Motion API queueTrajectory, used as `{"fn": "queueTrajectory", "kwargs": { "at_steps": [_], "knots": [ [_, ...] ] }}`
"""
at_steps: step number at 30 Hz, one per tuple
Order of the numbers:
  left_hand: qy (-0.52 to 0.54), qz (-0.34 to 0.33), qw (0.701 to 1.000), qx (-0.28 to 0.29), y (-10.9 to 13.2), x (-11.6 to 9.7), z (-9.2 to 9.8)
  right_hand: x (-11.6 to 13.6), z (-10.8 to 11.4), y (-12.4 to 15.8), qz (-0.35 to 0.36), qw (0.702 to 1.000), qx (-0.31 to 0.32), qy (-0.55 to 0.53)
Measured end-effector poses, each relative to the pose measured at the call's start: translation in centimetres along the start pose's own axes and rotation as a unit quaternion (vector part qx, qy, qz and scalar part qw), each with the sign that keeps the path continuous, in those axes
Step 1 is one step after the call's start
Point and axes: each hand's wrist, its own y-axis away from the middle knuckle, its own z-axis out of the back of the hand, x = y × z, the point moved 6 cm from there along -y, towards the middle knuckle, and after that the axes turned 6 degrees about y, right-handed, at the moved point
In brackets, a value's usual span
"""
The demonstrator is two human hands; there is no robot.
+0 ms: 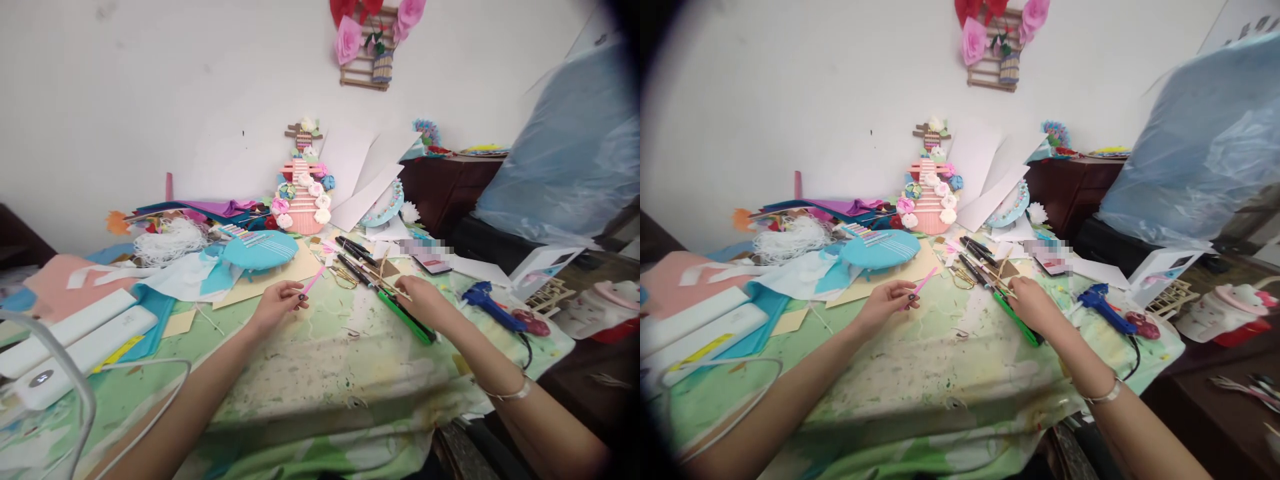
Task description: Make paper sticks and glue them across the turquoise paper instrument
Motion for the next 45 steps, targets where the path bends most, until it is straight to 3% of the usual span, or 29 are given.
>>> {"fn": "queueTrajectory", "kwargs": {
  "at_steps": [5, 9, 11, 14, 16, 20, 25, 31, 39, 45],
  "knots": [
    [0.109, 0.031, 0.993, -0.010, -0.2, 0.4, 0.3, 5.8, 0.9, -4.1, 0.037, 0.992, -0.018, -0.117],
    [0.150, 0.049, 0.987, -0.002, -0.3, -0.5, -0.6, 10.5, 0.8, -6.2, 0.089, 0.963, -0.031, -0.253],
    [0.169, 0.061, 0.984, 0.011, -0.5, -1.1, -1.5, 11.9, 0.5, -6.8, 0.096, 0.919, -0.037, -0.381],
    [0.184, 0.079, 0.979, 0.038, -0.7, -1.4, -3.2, 12.7, -0.7, -7.2, 0.091, 0.803, -0.002, -0.589],
    [0.189, 0.080, 0.977, 0.058, -0.8, -1.2, -4.3, 12.7, -1.5, -6.9, 0.081, 0.741, 0.024, -0.667],
    [0.187, 0.081, 0.975, 0.088, -0.4, -0.1, -5.6, 11.9, -2.8, -6.1, 0.041, 0.686, 0.050, -0.725],
    [0.168, 0.060, 0.979, 0.102, 0.4, -0.3, -5.4, 12.6, -3.0, -5.5, 0.056, 0.649, 0.101, -0.752],
    [0.243, 0.084, 0.961, 0.103, 0.7, -0.6, -5.2, 13.6, -1.9, -4.9, 0.112, 0.628, 0.125, -0.760],
    [0.232, 0.062, 0.964, 0.113, 0.8, 0.1, -5.4, 13.9, -1.3, -4.4, 0.121, 0.636, 0.110, -0.754],
    [0.193, 0.077, 0.970, 0.129, 1.0, 0.3, -5.7, 12.5, -1.8, -5.1, 0.065, 0.659, 0.035, -0.748]
  ]
}}
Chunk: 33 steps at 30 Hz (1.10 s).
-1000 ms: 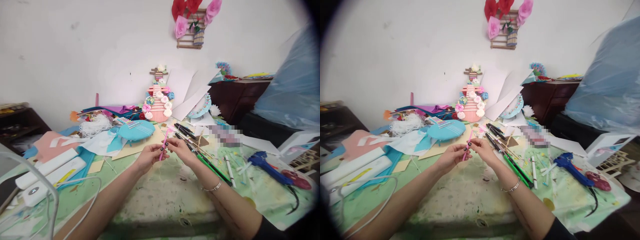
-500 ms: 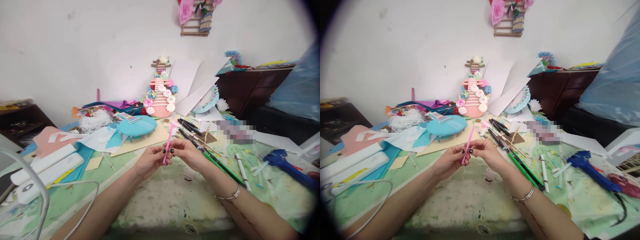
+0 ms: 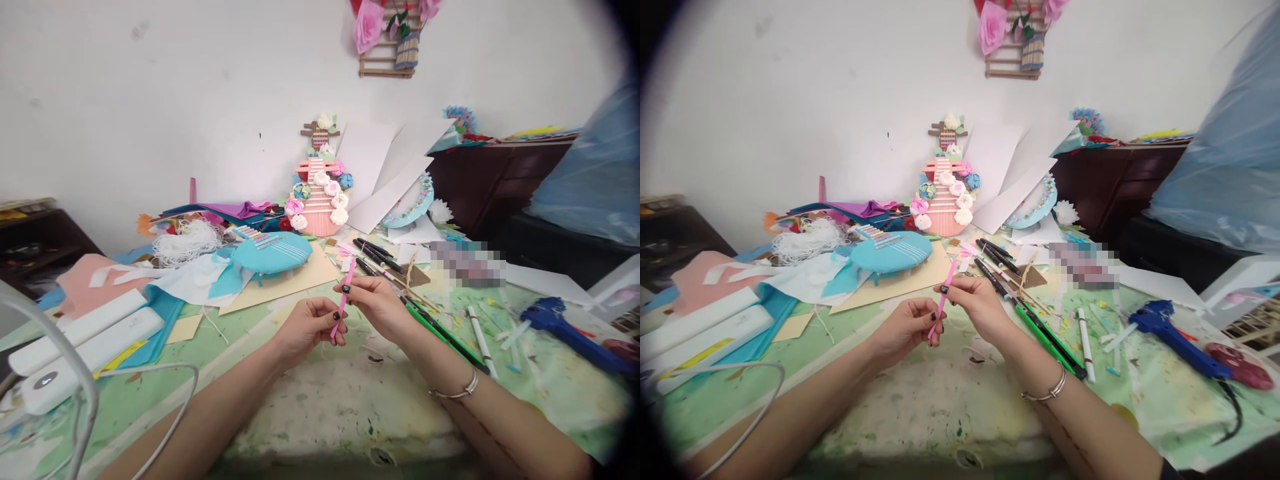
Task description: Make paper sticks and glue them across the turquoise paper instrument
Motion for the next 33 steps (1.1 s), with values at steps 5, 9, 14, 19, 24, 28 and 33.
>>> {"fn": "queueTrajectory", "kwargs": {
  "at_steps": [5, 9, 14, 19, 24, 28, 33],
  "knots": [
    [-0.032, 0.022, 0.999, 0.011, 0.1, 0.2, -0.2, 0.2, 0.9, -0.4, 0.001, 0.999, -0.037, -0.027],
    [-0.059, 0.043, 0.997, 0.008, 0.2, 0.5, -0.3, 0.6, 1.3, -0.5, 0.011, 0.998, -0.054, -0.018],
    [-0.077, 0.015, 0.997, 0.013, 0.4, 0.2, -0.4, 0.9, 1.3, -0.4, 0.047, 0.996, -0.049, 0.058],
    [-0.116, -0.008, 0.993, -0.014, 0.3, -0.1, -0.1, 1.5, 1.5, -0.2, 0.074, 0.987, -0.079, 0.117],
    [-0.134, 0.002, 0.991, -0.024, 0.1, 0.1, 0.2, 2.0, 1.6, -0.1, 0.106, 0.982, -0.099, 0.122],
    [-0.147, 0.004, 0.989, -0.030, 0.1, 0.1, 0.3, 2.0, 1.7, -0.1, 0.115, 0.979, -0.105, 0.128],
    [-0.148, 0.005, 0.988, -0.032, 0.0, 0.2, 0.4, 2.1, 1.8, -0.1, 0.108, 0.975, -0.110, 0.162]
  ]
}}
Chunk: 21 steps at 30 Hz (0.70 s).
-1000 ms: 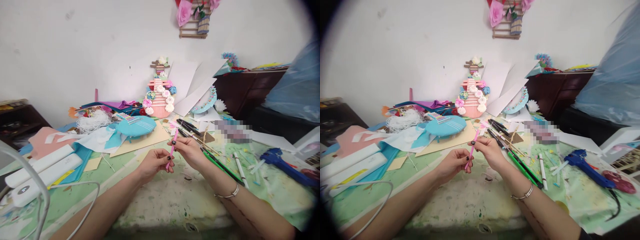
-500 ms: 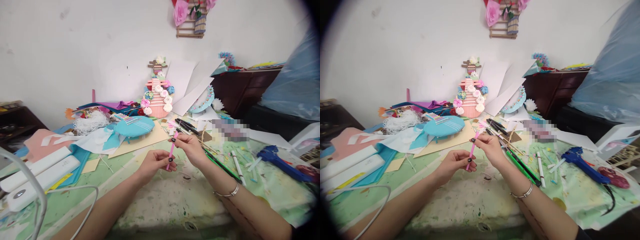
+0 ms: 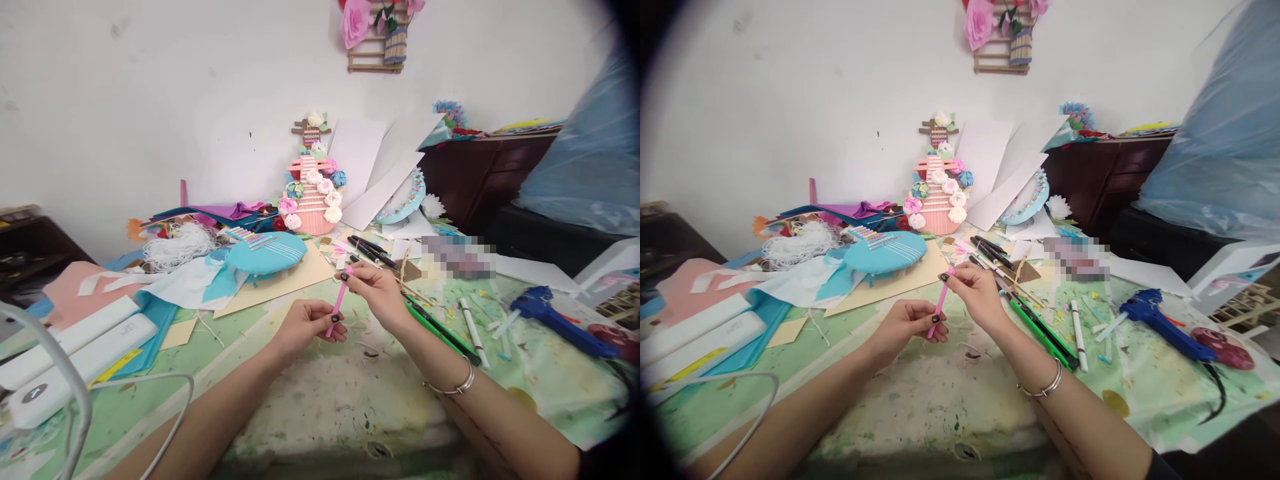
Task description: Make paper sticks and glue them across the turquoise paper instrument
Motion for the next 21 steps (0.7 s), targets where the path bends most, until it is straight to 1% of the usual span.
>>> {"fn": "queueTrajectory", "kwargs": {
  "at_steps": [5, 8, 12, 14, 16, 19, 21],
  "knots": [
    [-0.008, 0.002, 1.000, 0.003, -0.1, 0.2, 0.0, 0.2, 0.4, -0.1, 0.030, 0.998, -0.017, 0.050],
    [-0.010, 0.008, 1.000, 0.000, -0.1, 0.3, 0.1, 0.1, 0.7, -0.1, 0.033, 0.996, -0.044, 0.066],
    [-0.029, 0.029, 0.999, -0.011, -0.2, 0.6, 0.4, 0.8, 1.4, 0.0, 0.059, 0.985, -0.087, 0.140],
    [-0.032, 0.035, 0.999, -0.006, -0.2, 0.5, 0.3, 1.1, 1.6, -0.1, 0.072, 0.980, -0.090, 0.162],
    [-0.015, 0.028, 0.999, 0.010, 0.0, 0.3, 0.0, 0.8, 1.5, -0.2, 0.059, 0.986, -0.074, 0.140],
    [0.023, 0.004, 0.999, 0.034, 0.2, -0.3, -0.4, -0.1, 0.9, -0.4, 0.018, 0.998, -0.026, 0.053],
    [0.038, -0.010, 0.998, 0.042, 0.2, -0.5, -0.5, -0.5, 0.4, -0.3, 0.002, 1.000, -0.001, 0.002]
  ]
}}
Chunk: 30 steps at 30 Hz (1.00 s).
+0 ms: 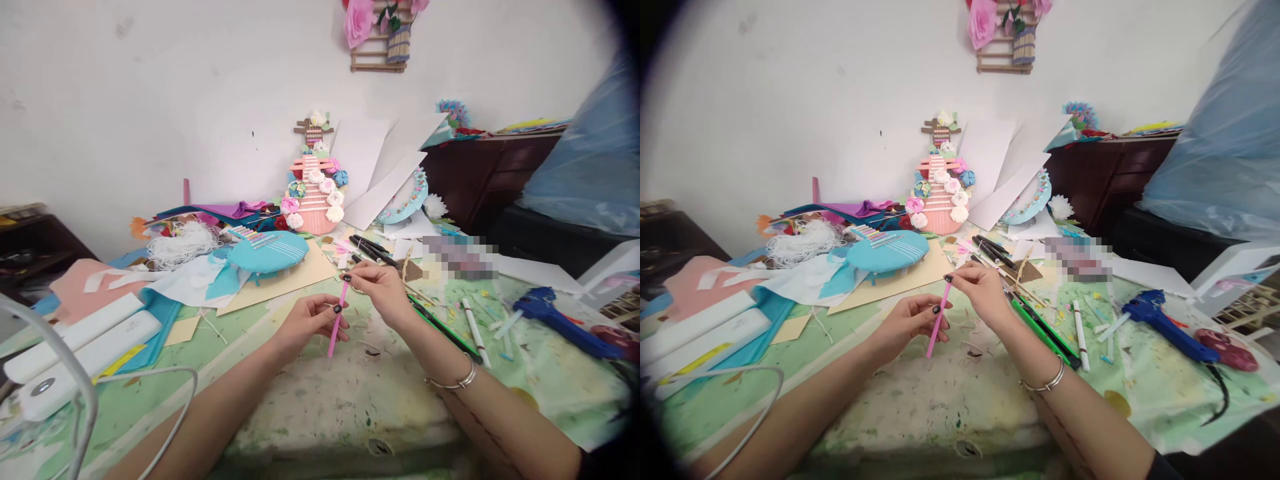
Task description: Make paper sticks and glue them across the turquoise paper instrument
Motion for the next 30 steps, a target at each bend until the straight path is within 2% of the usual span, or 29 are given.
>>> {"fn": "queueTrajectory", "kwargs": {
  "at_steps": [3, 6, 8, 10, 11, 13, 15, 16, 20, 25, 30],
  "knots": [
    [0.014, -0.016, 1.000, -0.005, -0.2, -0.2, 0.2, -0.5, -0.3, 0.0, -0.017, 0.999, 0.008, -0.039],
    [0.013, -0.030, 0.999, -0.038, -0.3, -0.4, 0.8, -1.5, 0.9, -0.4, -0.052, 0.997, -0.046, -0.018],
    [0.004, -0.037, 0.997, -0.074, -0.3, -0.7, 1.4, -2.4, 2.2, -0.8, -0.067, 0.990, -0.100, 0.070],
    [-0.015, -0.047, 0.993, -0.106, -0.2, -1.1, 1.9, -2.8, 3.1, -1.2, -0.049, 0.967, -0.118, 0.220],
    [-0.029, -0.055, 0.991, -0.116, -0.2, -1.4, 2.1, -3.0, 3.0, -1.4, -0.036, 0.945, -0.097, 0.310],
    [-0.061, -0.078, 0.987, -0.129, -0.1, -2.0, 2.3, -3.9, 2.3, -1.8, -0.024, 0.884, -0.017, 0.467],
    [-0.092, -0.102, 0.980, -0.140, 0.1, -2.6, 2.6, -5.1, 1.4, -1.8, -0.035, 0.830, 0.064, 0.552],
    [-0.106, -0.113, 0.977, -0.146, 0.1, -2.8, 2.7, -5.6, 1.2, -1.8, -0.040, 0.815, 0.091, 0.570],
    [-0.157, -0.151, 0.961, -0.172, 0.3, -3.4, 3.2, -6.8, 0.8, -2.2, -0.054, 0.795, 0.127, 0.591],
    [-0.226, -0.176, 0.938, -0.196, 0.4, -3.6, 3.4, -7.3, 0.8, -2.6, -0.072, 0.775, 0.127, 0.615],
    [-0.225, -0.175, 0.937, -0.204, 0.4, -3.6, 3.5, -7.0, 0.6, -2.7, -0.086, 0.763, 0.143, 0.625]
  ]
}}
